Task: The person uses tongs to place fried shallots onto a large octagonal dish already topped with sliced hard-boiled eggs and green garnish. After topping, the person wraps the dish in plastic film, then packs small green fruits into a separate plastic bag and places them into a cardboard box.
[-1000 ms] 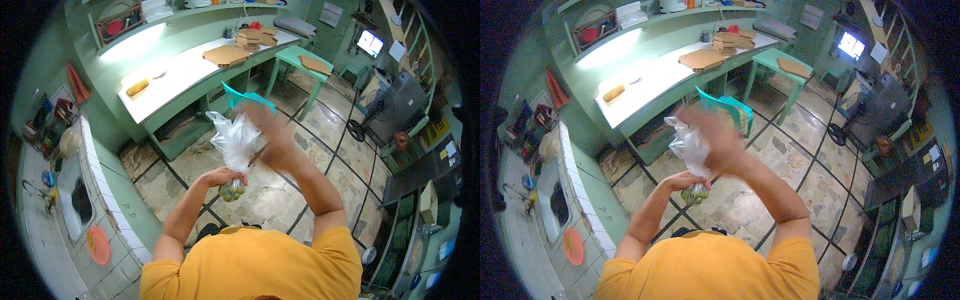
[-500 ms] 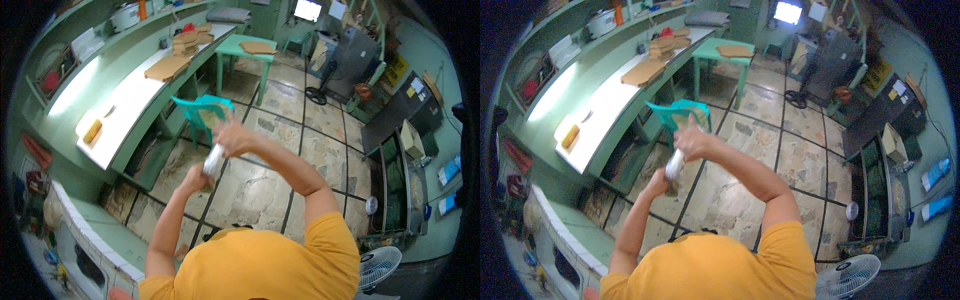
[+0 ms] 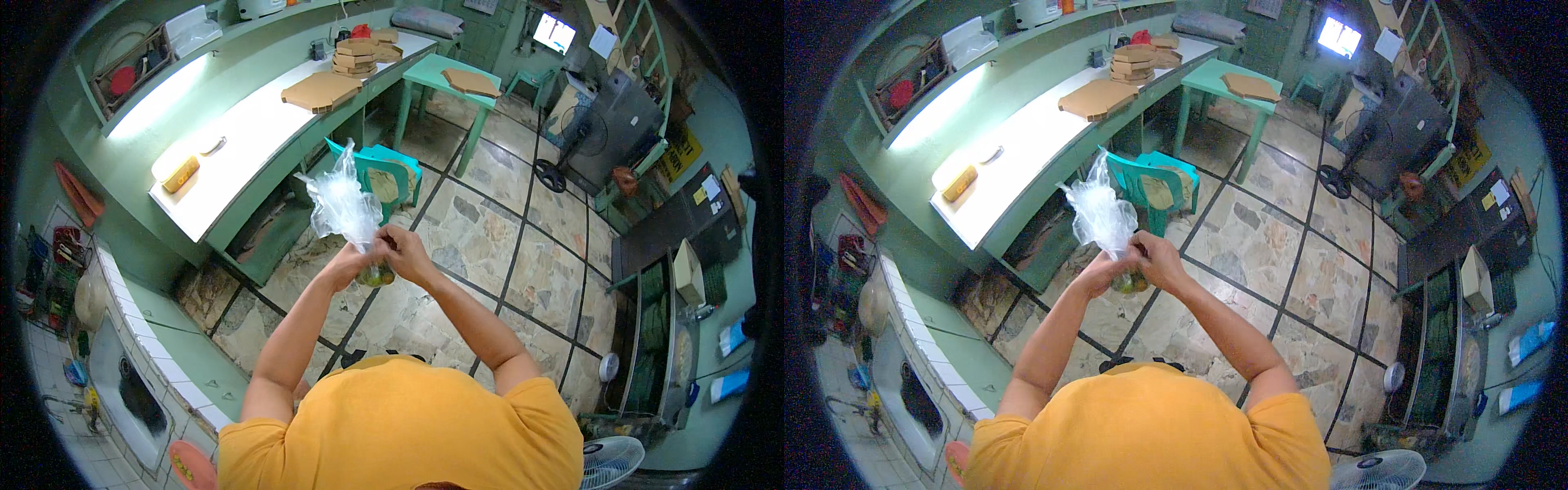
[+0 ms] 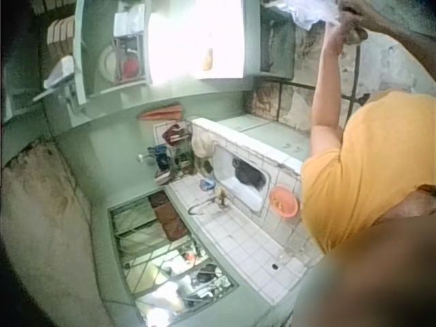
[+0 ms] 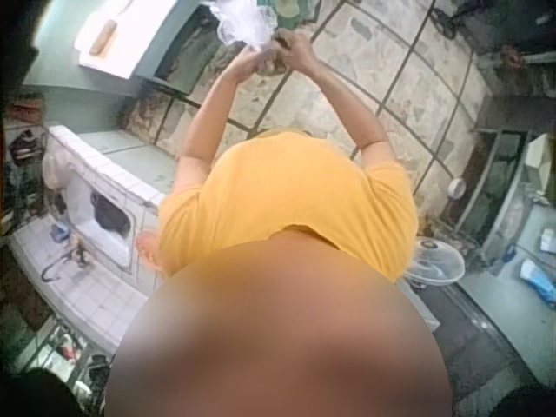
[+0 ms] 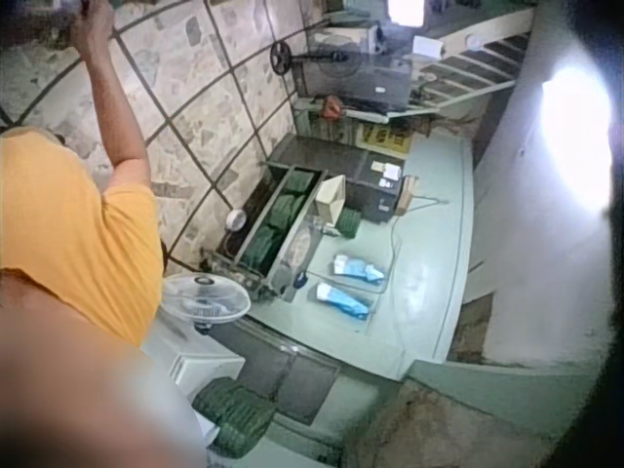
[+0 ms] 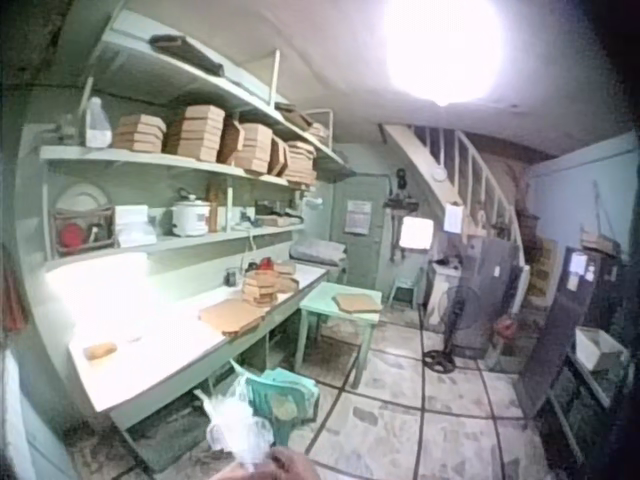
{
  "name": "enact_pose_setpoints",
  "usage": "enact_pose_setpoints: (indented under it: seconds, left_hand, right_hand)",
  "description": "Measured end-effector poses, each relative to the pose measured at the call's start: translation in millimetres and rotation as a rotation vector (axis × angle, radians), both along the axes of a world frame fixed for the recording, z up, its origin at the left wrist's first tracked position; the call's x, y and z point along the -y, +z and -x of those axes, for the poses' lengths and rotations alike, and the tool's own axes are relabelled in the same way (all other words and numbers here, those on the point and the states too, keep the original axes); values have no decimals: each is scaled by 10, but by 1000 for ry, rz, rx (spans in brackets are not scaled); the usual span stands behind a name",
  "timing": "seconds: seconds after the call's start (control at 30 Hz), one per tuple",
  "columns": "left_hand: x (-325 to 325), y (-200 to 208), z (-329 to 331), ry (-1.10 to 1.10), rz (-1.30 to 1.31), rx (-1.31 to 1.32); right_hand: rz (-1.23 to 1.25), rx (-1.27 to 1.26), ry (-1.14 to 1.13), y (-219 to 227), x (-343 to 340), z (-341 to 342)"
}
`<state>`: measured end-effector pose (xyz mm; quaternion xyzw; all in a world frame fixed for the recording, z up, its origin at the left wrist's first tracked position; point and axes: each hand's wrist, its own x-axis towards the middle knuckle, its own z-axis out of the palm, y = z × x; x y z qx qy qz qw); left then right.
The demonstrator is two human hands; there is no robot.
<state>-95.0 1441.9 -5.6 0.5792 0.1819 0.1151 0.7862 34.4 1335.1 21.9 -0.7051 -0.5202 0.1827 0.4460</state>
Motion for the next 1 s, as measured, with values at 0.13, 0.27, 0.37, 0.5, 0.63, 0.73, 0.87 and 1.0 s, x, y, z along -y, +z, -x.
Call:
enact_pose_setpoints:
  seconds: [0.13,0.27,0.37,0.5,0.63,0.73,0.87,1.0]
  left_hand:
    - [-157,-89,62,-123,-156,16]
    - [-379,-288,95,-367,-18,-40]
    - [-422,-497,254,-358,-383,51]
    - [-443,-478,193,-909,-909,-322]
    - [-292,-171,186,-708,-753,-467]
    - [-293,-32,177,-488,-955,-397]
    - [-456,-31,40,-163,-1033,-95]
    - [-520,103,-317,105,-1356,-170]
  right_hand:
    - [80,-80,109,71,-114,-67]
    - [54,456,109,505,-87,43]
    - [-289,476,694,621,39,288]
    - [411,1055,673,408,73,211]
    - [729,685,754,94,24,-132]
    - [341,862,622,-21,22,-425]
    - [349,32,494,-80,28,-696]
    - [347,-401,275,-108,250,-789]
